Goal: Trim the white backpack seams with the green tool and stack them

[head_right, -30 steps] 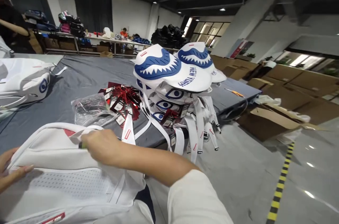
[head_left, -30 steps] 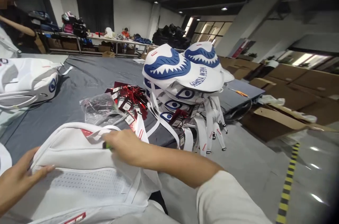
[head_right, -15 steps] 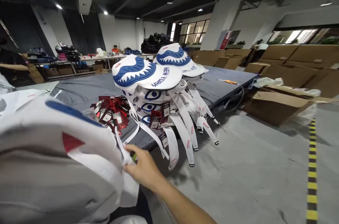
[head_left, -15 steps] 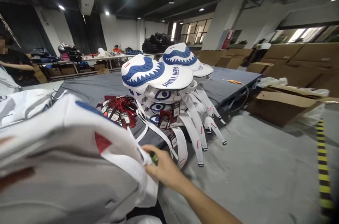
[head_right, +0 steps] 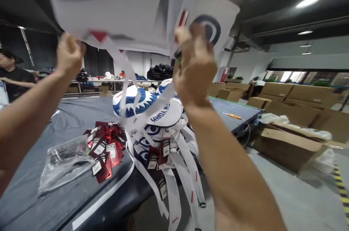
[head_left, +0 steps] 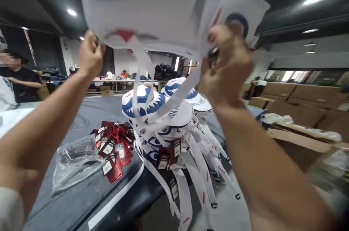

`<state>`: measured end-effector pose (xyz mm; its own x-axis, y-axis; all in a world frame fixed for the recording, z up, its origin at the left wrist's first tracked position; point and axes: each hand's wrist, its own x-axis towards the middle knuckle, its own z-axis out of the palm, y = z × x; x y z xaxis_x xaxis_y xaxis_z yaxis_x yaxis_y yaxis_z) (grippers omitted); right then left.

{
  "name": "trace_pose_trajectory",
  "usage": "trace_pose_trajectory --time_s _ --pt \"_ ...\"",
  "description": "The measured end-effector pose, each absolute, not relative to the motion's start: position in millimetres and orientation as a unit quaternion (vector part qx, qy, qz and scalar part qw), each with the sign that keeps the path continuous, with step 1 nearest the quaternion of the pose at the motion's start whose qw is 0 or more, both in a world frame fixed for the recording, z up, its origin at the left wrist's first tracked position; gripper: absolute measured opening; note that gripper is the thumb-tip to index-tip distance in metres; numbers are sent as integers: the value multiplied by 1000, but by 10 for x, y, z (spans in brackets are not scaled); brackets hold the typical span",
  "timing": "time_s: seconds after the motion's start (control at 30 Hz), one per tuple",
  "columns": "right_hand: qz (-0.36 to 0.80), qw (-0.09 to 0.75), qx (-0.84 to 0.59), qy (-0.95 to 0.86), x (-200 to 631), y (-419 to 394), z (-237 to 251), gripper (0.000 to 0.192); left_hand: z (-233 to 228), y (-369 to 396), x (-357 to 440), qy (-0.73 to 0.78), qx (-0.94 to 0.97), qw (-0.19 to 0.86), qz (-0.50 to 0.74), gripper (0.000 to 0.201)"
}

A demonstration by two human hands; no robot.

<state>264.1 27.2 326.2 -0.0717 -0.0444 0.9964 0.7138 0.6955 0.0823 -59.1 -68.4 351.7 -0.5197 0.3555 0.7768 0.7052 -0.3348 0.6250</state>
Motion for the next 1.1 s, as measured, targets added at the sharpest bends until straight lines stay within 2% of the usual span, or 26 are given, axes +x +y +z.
trace_pose_trajectory --time_s 0.07,0.1,0.17,0.2,0.27,0.33,0.37,0.43,0.5,0.6,0.77,0.93,1.0,1.03,1.1 --pt "-309 564 -295 -706 2385 707 2697 42 2970 -284 -723 -579 -407 5 -706 51" --pt "-315 510 -320 -733 2283 902 2367 43 2689 -103 -756 -581 -383 -48 -716 59" --pt "-322 348 -326 -818 2150 1205 1736 50 2224 256 -746 -550 -367 -154 -734 77" --pt "-325 275 -311 -850 2120 1310 1483 51 2064 443 -702 -531 -376 -183 -737 84" --pt "-332 193 -310 -870 2122 1445 1162 53 1884 830 -539 -508 -436 -188 -719 100" --pt "-343 186 -332 -859 2177 1515 1073 54 1825 1185 -304 -533 -519 -127 -656 107" --pt "-347 196 -343 -851 2211 1537 1082 54 1812 1323 -176 -556 -544 -87 -622 104" --pt "-348 208 -350 -845 2274 1560 1122 52 1777 1485 54 -598 -549 4 -584 88" --pt "-343 199 -332 -856 2312 1563 1109 47 1722 1493 196 -591 -528 111 -600 71" --pt "-315 189 -302 -880 2305 1552 993 40 1690 1352 231 -522 -555 219 -610 62" --pt "-237 173 -303 -907 2192 1548 919 44 2091 1361 414 -485 -689 213 -495 74" --pt "-215 140 -286 -923 2230 1375 764 49 2754 1947 926 -397 -802 232 -382 96" --pt "-196 132 -271 -933 2309 1312 613 49 2917 2260 1026 -409 -824 188 -345 103" --pt "-182 136 -263 -938 2343 1299 544 50 2956 2421 1040 -425 -830 155 -326 100" --pt "-154 167 -264 -937 2378 1312 451 53 2944 2703 1009 -448 -840 110 -285 83"
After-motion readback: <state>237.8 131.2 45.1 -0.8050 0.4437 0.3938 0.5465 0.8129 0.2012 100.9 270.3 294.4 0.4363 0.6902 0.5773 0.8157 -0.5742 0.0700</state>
